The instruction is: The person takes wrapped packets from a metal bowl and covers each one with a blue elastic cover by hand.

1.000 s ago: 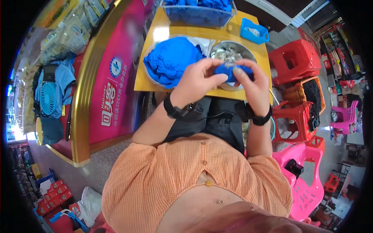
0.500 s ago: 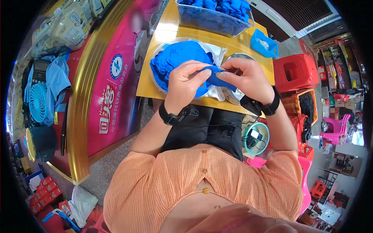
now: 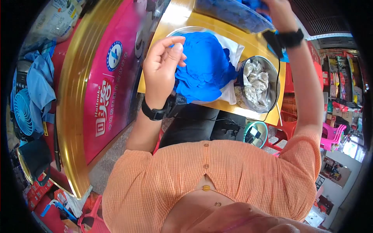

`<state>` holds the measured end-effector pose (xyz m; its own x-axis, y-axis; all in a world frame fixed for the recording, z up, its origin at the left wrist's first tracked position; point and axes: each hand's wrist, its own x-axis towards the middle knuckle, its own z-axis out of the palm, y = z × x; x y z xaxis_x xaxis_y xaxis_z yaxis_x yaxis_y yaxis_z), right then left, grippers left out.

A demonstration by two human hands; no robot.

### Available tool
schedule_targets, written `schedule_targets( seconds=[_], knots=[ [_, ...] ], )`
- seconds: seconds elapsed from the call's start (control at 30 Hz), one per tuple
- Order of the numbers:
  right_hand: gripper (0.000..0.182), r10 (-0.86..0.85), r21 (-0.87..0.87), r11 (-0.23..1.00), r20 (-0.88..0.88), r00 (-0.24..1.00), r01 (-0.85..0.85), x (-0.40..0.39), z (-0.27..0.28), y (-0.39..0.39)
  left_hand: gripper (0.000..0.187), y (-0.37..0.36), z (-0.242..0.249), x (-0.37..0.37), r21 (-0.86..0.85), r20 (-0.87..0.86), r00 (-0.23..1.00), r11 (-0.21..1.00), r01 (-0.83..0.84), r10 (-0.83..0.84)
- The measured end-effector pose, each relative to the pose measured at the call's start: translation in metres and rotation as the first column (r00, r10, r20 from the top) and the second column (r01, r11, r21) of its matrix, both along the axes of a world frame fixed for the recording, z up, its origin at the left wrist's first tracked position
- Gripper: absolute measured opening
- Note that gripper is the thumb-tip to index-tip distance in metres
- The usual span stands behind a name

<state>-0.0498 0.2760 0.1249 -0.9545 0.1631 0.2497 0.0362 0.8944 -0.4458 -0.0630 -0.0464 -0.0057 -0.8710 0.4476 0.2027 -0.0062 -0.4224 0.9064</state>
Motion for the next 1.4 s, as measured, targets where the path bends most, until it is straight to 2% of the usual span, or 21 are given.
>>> schedule_targets(
  seconds=[0.03, 0.07, 0.1, 0.23, 0.3, 0.33, 0.4, 0.47, 0.5, 0.6, 0.63, 0.7, 0.83, 0.9, 0.93, 1.0, 1.07, 1.13, 1.2, 1.3, 1.4],
  knots=[
    [0.013, -0.173, -0.39, 0.911, -0.07, 0.982, 0.133, -0.02, -0.005, 0.007, 0.021, -0.001, -0.002, -0.001, 0.0, 0.02, 1.0, 1.0, -0.005, 0.005],
    [0.011, -0.357, -0.722, 0.661, -0.066, 0.932, 0.203, -0.044, -0.013, 0.017, 0.022, -0.002, -0.004, -0.002, 0.001, 0.037, 0.999, 1.0, -0.01, 0.01],
    [0.013, -0.423, -0.724, 0.647, -0.079, 0.903, 0.24, -0.06, -0.018, 0.019, 0.022, -0.003, -0.006, -0.002, -0.002, 0.041, 0.999, 1.0, -0.013, 0.013],
    [0.02, -0.478, -0.358, 0.798, 0.116, 0.871, 0.485, -0.072, -0.021, 0.03, 0.02, -0.01, -0.012, -0.005, -0.064, 0.082, 0.997, 0.998, 0.017, -0.012],
    [0.022, -0.345, 0.171, 0.913, -0.158, 0.925, 0.369, -0.071, -0.024, 0.032, 0.019, -0.013, -0.014, -0.004, -0.095, 0.098, 0.995, 0.995, 0.033, -0.024],
    [0.026, -0.298, 0.22, 0.91, -0.237, 0.924, 0.35, -0.064, -0.034, 0.03, 0.02, -0.014, -0.015, -0.004, -0.127, 0.098, 0.994, 0.991, 0.049, -0.036],
    [0.028, -0.21, -0.144, 0.959, 0.215, 0.954, 0.244, -0.033, -0.024, -0.03, 0.022, -0.013, -0.016, -0.003, -0.156, 0.102, 0.993, 0.985, 0.069, -0.053],
    [0.033, 0.243, 0.038, 0.959, 0.392, 0.887, -0.28, -0.01, -0.057, -0.049, 0.021, -0.009, -0.018, -0.004, -0.217, 0.077, 0.995, 0.973, 0.074, -0.059],
    [0.039, 0.117, 0.133, 0.963, 0.576, 0.809, -0.234, -0.002, -0.059, -0.071, 0.021, -0.007, -0.021, -0.004, -0.214, 0.075, 0.995, 0.974, 0.077, -0.062],
    [0.043, 0.024, 0.183, 0.962, 0.682, 0.731, -0.203, 0.012, -0.084, -0.09, 0.02, -0.006, -0.024, -0.001, -0.36, -0.134, 0.989, 0.933, 0.016, -0.068],
    [0.043, 0.027, 0.183, 0.962, 0.676, 0.736, -0.204, 0.013, -0.088, -0.088, 0.02, -0.006, -0.021, 0.0, -0.434, -0.275, 0.956, 0.901, -0.034, -0.097],
    [0.043, 0.156, -0.129, 0.987, 0.678, 0.719, -0.093, 0.014, -0.09, -0.082, 0.021, -0.007, -0.019, 0.001, -0.491, -0.423, 0.895, 0.866, -0.096, -0.14],
    [0.034, 0.103, -0.138, 0.99, 0.612, 0.784, -0.022, 0.024, -0.085, -0.085, 0.021, -0.008, -0.006, 0.001, -0.525, -0.396, 0.904, 0.847, -0.08, -0.161],
    [0.026, 0.128, 0.134, 0.968, 0.457, 0.88, -0.21, 0.03, -0.079, -0.086, 0.023, -0.001, -0.003, -0.003, -0.488, -0.474, 0.872, 0.861, -0.142, -0.125],
    [0.026, 0.127, 0.137, 0.968, 0.453, 0.882, -0.209, 0.033, -0.079, -0.086, 0.026, 0.002, 0.0, -0.005, -0.447, -0.543, 0.835, 0.871, -0.204, -0.083],
    [0.027, 0.262, -0.067, 0.965, 0.207, 0.943, -0.254, 0.041, -0.084, -0.086, 0.029, 0.009, 0.006, -0.008, -0.44, -0.568, 0.819, 0.871, -0.218, -0.082],
    [0.03, 0.309, -0.189, 0.943, 0.188, 0.932, -0.275, 0.046, -0.087, -0.085, 0.032, 0.019, 0.004, -0.015, -0.452, -0.723, 0.677, 0.836, -0.311, -0.14],
    [0.034, 0.349, -0.306, 0.907, 0.16, 0.923, -0.289, 0.05, -0.077, -0.09, 0.03, 0.023, 0.009, -0.012, -0.486, -0.682, 0.711, 0.833, -0.265, -0.171],
    [0.037, 0.228, -0.503, 0.864, 0.399, 0.888, 0.004, 0.056, -0.065, -0.094, 0.028, 0.025, 0.016, -0.008, -0.567, -0.44, 0.889, 0.807, -0.167, -0.126],
    [0.043, 0.285, -0.613, 0.786, 0.476, 0.832, 0.082, 0.059, -0.067, -0.088, 0.029, 0.025, 0.015, -0.005, -0.547, -0.448, 0.89, 0.814, -0.197, -0.086],
    [0.051, 0.172, -0.529, 0.838, 0.493, 0.853, 0.137, 0.062, -0.078, -0.09, 0.029, 0.021, 0.013, -0.008, -0.556, -0.411, 0.91, 0.806, -0.203, -0.055]
  ],
)
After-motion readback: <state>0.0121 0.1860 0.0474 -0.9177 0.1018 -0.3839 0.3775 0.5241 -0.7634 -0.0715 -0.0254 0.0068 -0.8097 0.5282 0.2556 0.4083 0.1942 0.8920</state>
